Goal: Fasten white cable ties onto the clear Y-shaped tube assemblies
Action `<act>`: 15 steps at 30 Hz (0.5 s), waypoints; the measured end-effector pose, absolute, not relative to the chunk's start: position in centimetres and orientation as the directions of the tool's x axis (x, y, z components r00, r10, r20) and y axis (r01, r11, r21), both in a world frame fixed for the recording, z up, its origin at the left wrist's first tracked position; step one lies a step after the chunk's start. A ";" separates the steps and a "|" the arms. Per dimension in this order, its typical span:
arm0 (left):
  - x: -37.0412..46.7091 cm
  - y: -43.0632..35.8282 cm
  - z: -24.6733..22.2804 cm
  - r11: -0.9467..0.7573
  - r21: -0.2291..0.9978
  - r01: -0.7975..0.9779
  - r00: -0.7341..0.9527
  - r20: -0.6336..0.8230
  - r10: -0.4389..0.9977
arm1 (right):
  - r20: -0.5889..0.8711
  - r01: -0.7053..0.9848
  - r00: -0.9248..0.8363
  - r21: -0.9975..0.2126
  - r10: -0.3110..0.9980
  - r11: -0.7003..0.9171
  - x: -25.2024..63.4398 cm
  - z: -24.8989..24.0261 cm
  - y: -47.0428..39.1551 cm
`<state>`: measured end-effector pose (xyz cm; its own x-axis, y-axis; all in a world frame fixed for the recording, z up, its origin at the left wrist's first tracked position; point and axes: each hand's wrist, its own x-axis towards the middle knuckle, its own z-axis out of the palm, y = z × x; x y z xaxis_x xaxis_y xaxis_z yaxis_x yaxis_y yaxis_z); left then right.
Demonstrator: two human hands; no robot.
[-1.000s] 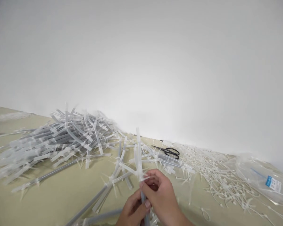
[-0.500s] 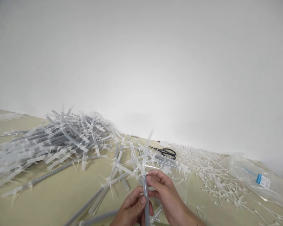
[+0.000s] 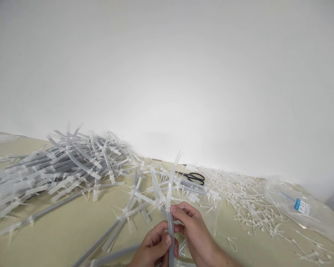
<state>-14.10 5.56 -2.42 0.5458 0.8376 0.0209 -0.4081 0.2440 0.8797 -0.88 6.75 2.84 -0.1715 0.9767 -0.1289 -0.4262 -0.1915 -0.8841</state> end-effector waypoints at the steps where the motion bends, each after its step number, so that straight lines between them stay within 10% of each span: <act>1: -14.1 5.5 -2.4 0.248 0.880 -0.406 0.552 0.020 0.834 | -0.132 -0.423 -0.174 -0.885 0.976 -0.195 -0.9 2.7 6.8; 15: -14.8 6.0 -2.0 0.359 0.788 -0.500 0.600 0.016 0.800 | -0.044 -0.290 -0.141 -0.953 0.989 -0.084 -0.5 4.1 6.3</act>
<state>-14.84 6.03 -2.02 0.6000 0.7998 0.0161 -0.4997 0.3590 0.7883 -0.54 6.33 4.10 -0.1413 0.9890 -0.0441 -0.2900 -0.0839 -0.9534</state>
